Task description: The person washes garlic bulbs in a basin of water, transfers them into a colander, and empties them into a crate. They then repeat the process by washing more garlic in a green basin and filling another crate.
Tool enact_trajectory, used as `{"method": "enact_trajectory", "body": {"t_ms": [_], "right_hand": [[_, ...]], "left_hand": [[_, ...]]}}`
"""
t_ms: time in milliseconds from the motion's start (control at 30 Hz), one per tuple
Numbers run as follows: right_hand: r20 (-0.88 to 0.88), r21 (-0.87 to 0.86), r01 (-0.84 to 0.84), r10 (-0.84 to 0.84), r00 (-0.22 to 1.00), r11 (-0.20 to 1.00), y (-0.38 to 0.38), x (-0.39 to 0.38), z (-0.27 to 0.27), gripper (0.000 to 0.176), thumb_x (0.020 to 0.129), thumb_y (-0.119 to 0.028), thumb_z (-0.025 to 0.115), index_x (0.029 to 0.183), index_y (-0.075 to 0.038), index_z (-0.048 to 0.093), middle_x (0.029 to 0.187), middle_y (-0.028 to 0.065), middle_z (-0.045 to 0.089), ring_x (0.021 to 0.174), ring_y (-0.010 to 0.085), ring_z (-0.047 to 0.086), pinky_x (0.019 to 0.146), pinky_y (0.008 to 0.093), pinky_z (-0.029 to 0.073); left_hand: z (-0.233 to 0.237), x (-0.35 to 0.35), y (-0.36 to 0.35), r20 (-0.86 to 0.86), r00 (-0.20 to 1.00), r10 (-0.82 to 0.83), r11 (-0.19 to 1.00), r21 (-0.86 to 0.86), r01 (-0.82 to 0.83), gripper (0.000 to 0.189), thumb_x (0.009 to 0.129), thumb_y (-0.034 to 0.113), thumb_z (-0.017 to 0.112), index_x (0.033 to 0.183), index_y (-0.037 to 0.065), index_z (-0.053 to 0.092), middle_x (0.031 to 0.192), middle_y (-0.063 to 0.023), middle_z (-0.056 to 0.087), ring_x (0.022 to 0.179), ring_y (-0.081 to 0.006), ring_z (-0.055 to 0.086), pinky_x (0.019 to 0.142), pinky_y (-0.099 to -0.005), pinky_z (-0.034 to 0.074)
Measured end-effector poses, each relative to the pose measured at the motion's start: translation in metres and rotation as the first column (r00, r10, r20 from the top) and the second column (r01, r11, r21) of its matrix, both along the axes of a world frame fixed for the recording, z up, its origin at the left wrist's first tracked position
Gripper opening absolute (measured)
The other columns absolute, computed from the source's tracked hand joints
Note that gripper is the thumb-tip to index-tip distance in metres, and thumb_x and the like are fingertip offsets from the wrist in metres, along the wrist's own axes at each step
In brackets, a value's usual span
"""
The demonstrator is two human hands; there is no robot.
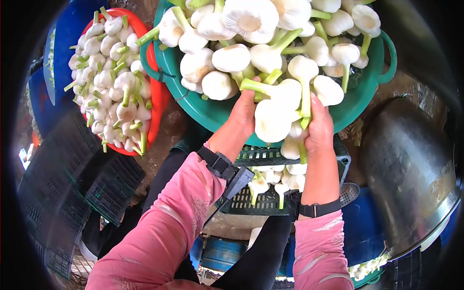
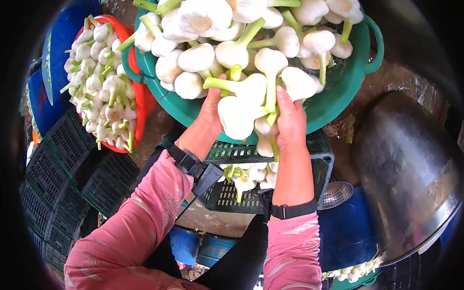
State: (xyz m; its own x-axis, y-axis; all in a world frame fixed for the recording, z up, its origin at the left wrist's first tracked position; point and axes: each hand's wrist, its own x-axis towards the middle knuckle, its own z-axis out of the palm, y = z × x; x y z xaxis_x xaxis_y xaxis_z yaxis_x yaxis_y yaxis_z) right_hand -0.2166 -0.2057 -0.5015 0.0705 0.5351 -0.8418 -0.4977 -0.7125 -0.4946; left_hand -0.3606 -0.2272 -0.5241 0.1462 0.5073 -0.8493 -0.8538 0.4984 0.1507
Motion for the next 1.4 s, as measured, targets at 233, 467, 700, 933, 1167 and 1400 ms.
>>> {"method": "enact_trajectory", "body": {"t_ms": [233,467,700,933,1167,1400], "right_hand": [[0.1,0.167,-0.025,0.008,0.995,0.986,-0.001,-0.003,0.035,0.041,0.073,-0.015,0.057,0.107,0.004,0.042,0.102,0.0091,0.05,0.088,0.0151,0.048,0.078,0.026,0.038],[0.124,0.288,0.029,-0.067,0.99,0.957,-0.019,-0.006,0.076,0.03,0.068,-0.013,0.06,0.093,0.002,0.053,0.091,0.0063,0.054,0.081,0.0151,0.051,0.072,0.0279,0.04],[0.243,0.376,-0.191,0.102,0.965,0.907,-0.129,0.019,0.168,0.053,0.073,-0.023,0.054,0.116,0.002,0.033,0.116,0.0168,0.038,0.105,0.0251,0.04,0.089,0.0345,0.031],[0.525,-0.4,-0.323,0.503,0.687,0.858,-0.194,0.084,0.074,0.039,0.078,-0.016,0.044,0.11,0.006,0.041,0.11,0.0187,0.045,0.102,0.0258,0.043,0.087,0.0318,0.032],[0.866,0.182,-0.576,0.148,0.478,0.797,0.017,0.061,0.042,0.033,0.077,-0.018,0.046,0.104,0.001,0.046,0.103,0.018,0.048,0.094,0.0316,0.046,0.08,0.0372,0.037],[0.83,-0.371,-0.84,0.546,-0.109,0.396,0.139,0.07,-0.09,0.078,0.066,-0.062,0.045,0.118,-0.004,0.037,0.12,0.0144,0.038,0.11,0.0279,0.036,0.091,0.0335,0.029]], "left_hand": [[0.037,-0.002,0.016,-0.069,0.994,-0.086,0.932,0.348,0.105,0.043,0.071,0.041,0.056,0.099,0.01,0.047,0.09,-0.0053,0.054,0.082,-0.0177,0.054,0.069,-0.0321,0.047],[0.069,-0.006,0.02,-0.093,0.956,-0.279,0.919,0.265,0.293,0.031,0.076,0.029,0.048,0.096,0.005,0.049,0.086,-0.0094,0.056,0.074,-0.0192,0.057,0.064,-0.0305,0.048],[0.185,0.005,-0.097,-0.151,0.949,-0.277,0.939,0.166,0.301,0.051,0.078,0.033,0.047,0.115,0.001,0.033,0.101,-0.0122,0.047,0.088,-0.0205,0.05,0.073,-0.0311,0.043],[0.129,0.017,-0.146,-0.711,0.465,-0.528,0.837,-0.343,0.427,0.044,0.082,0.029,0.047,0.113,-0.001,0.037,0.106,-0.0126,0.045,0.096,-0.0179,0.043,0.082,-0.0274,0.035],[0.079,-0.033,0.016,-0.554,0.648,-0.523,0.851,-0.376,0.365,0.057,0.077,0.04,0.049,0.114,-0.001,0.036,0.114,-0.0097,0.04,0.108,-0.0212,0.034,0.091,-0.0357,0.027],[-0.025,-0.023,0.04,-0.097,0.862,-0.497,0.848,-0.268,0.458,0.066,0.069,0.063,0.042,0.114,0.015,0.038,0.119,-0.0101,0.034,0.107,-0.0324,0.034,0.086,-0.0619,0.016]]}}
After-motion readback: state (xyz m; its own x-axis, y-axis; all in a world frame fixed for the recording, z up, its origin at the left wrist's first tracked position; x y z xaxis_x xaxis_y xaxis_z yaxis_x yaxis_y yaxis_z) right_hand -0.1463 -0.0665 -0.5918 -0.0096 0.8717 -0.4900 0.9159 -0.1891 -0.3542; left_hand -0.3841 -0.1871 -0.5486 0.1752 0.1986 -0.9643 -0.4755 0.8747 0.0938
